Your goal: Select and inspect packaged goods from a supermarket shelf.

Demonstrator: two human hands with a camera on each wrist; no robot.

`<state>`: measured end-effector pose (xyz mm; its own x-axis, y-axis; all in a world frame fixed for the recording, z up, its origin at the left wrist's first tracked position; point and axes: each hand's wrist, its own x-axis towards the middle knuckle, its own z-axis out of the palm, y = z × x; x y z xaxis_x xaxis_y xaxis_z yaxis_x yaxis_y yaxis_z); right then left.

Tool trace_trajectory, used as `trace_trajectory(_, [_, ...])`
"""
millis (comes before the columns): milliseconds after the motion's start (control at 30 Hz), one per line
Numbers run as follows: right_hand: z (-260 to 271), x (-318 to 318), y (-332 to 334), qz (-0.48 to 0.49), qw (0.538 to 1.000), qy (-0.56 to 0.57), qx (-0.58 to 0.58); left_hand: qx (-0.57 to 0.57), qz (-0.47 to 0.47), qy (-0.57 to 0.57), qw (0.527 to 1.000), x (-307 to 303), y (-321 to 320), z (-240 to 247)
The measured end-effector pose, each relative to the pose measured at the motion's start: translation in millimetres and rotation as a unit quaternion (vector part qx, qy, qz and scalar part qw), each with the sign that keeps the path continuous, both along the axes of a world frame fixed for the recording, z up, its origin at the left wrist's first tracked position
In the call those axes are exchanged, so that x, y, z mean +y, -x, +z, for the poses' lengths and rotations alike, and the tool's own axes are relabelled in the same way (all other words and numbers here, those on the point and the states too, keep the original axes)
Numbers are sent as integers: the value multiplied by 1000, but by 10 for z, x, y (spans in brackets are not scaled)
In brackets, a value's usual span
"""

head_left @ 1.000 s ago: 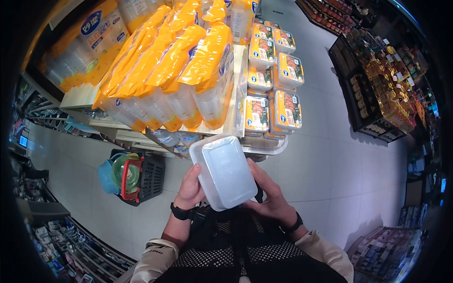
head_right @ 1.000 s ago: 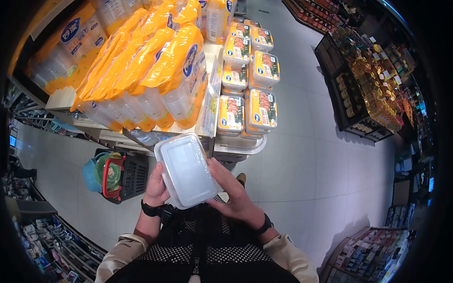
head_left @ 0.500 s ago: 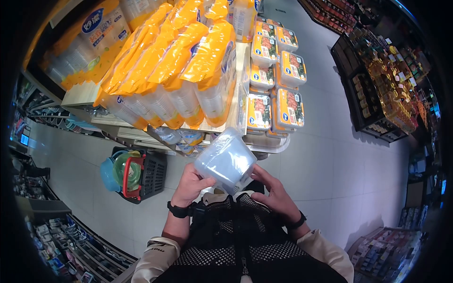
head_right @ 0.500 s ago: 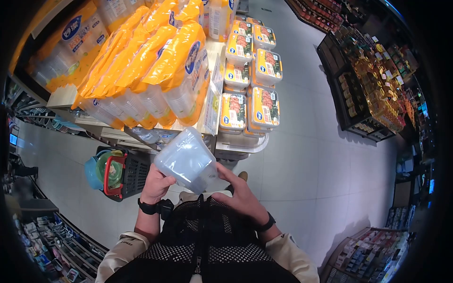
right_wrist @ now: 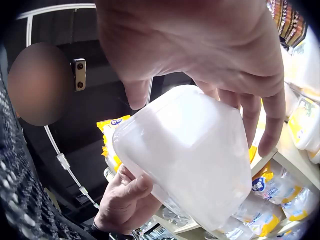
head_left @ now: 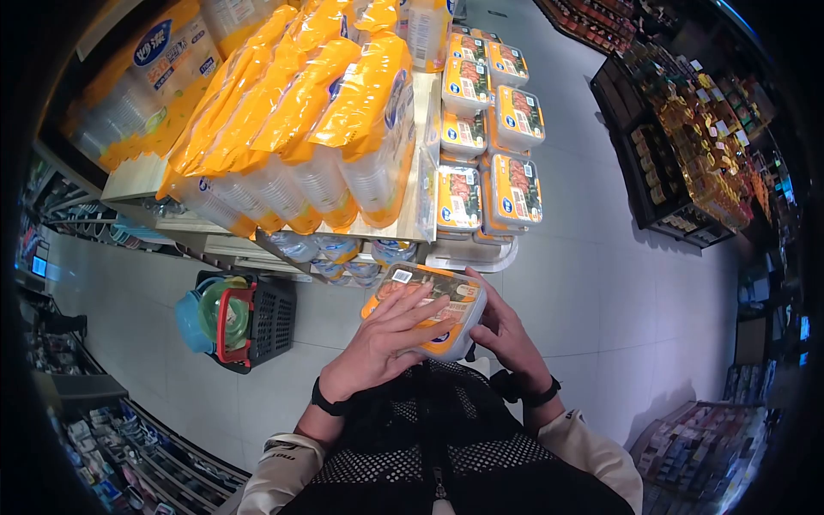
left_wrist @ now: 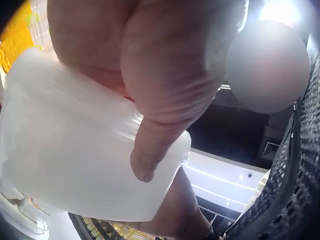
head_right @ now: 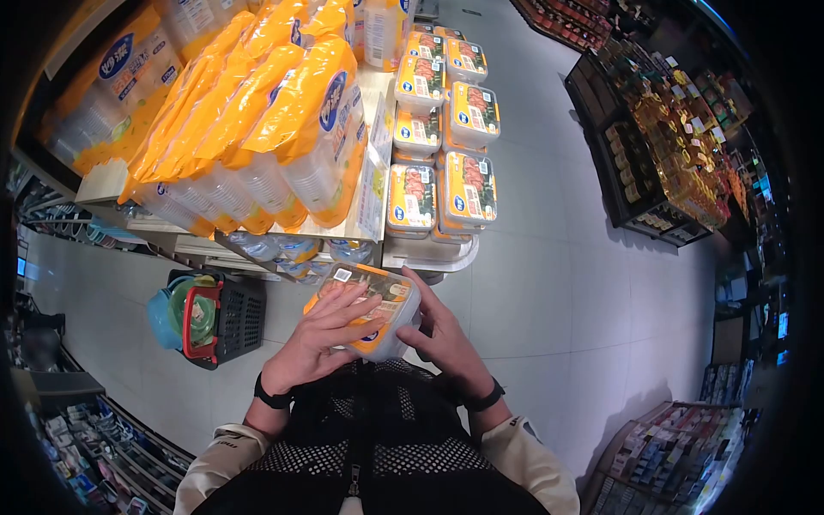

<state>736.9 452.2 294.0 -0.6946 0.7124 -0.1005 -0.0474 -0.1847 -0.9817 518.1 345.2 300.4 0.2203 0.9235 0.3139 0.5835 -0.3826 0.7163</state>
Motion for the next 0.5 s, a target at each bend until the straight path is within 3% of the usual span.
trace_trajectory(233, [36, 147, -182, 69, 989, 12, -127, 26, -15, 27, 999, -16, -37, 35])
trace_trajectory(367, [154, 90, -175, 30, 996, -3, -88, 40, -28, 37, 998, -27, -45, 49])
trace_trajectory(500, [138, 145, -243, 88, 981, -136, -104, 46, -54, 48, 996, -33, -26, 9])
